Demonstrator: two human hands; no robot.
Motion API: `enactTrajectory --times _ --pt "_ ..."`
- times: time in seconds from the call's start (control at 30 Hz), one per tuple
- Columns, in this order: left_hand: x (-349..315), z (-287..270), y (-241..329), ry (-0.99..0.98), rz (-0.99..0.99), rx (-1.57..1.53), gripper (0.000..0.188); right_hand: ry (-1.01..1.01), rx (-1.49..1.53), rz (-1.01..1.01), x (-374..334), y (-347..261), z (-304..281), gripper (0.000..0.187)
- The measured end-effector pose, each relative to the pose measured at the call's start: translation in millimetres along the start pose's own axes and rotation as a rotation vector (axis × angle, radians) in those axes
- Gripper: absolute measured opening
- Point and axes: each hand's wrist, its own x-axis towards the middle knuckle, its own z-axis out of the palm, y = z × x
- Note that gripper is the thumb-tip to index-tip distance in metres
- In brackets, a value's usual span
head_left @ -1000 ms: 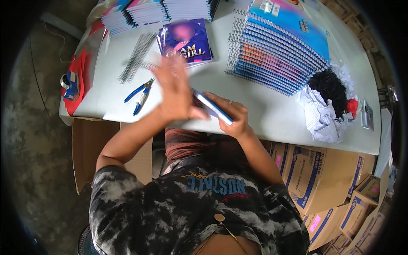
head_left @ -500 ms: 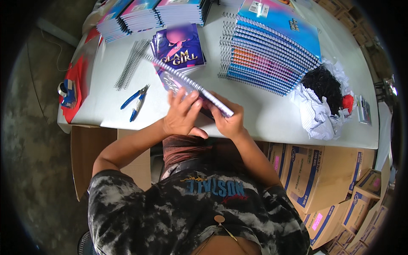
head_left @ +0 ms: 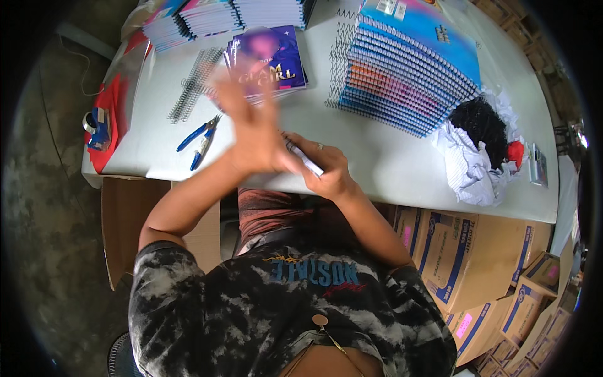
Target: The person assembles spiral-bound notebooks by inserting metal coils into the punched holes of the covers and pages. They use pliers to secure the coils and stack the finished notebooks on the table.
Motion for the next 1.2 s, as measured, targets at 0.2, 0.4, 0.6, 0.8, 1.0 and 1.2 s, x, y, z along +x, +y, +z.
enactTrajectory --times 0.2,0.4,0.6,0.8,1.0,1.2 --pt "-8.2 -13.3 35.8 -0.164 0.071 -0.098 0.083 -0.01 -0.087 -0.008 2.2 -0.2 2.3 0.056" --pt "-47.5 3.4 41.8 -0.186 0.203 -0.118 0.1 0.002 0.062 0.069 0.1 11.9 0.6 0.054" --pt "40.7 -56.4 79.2 -0.34 -0.505 -0.376 0.072 -0.039 0.298 -0.112 40.0 -17.4 21.3 0.09" --pt "65.6 -135.4 62.8 -0.226 -0.928 -0.403 0.025 -0.303 0.097 -0.057 93.0 -64.6 -5.0 0.062" --pt "49.5 -122.8 30.9 0.079 -1.149 -0.85 0.014 -0.16 0.355 0.421 98.6 -57.2 9.3 0.019" --pt "51.6 -109.8 9.7 -0.114 -1.104 -0.991 0.015 -0.014 0.327 0.453 89.0 -56.5 8.4 0.017"
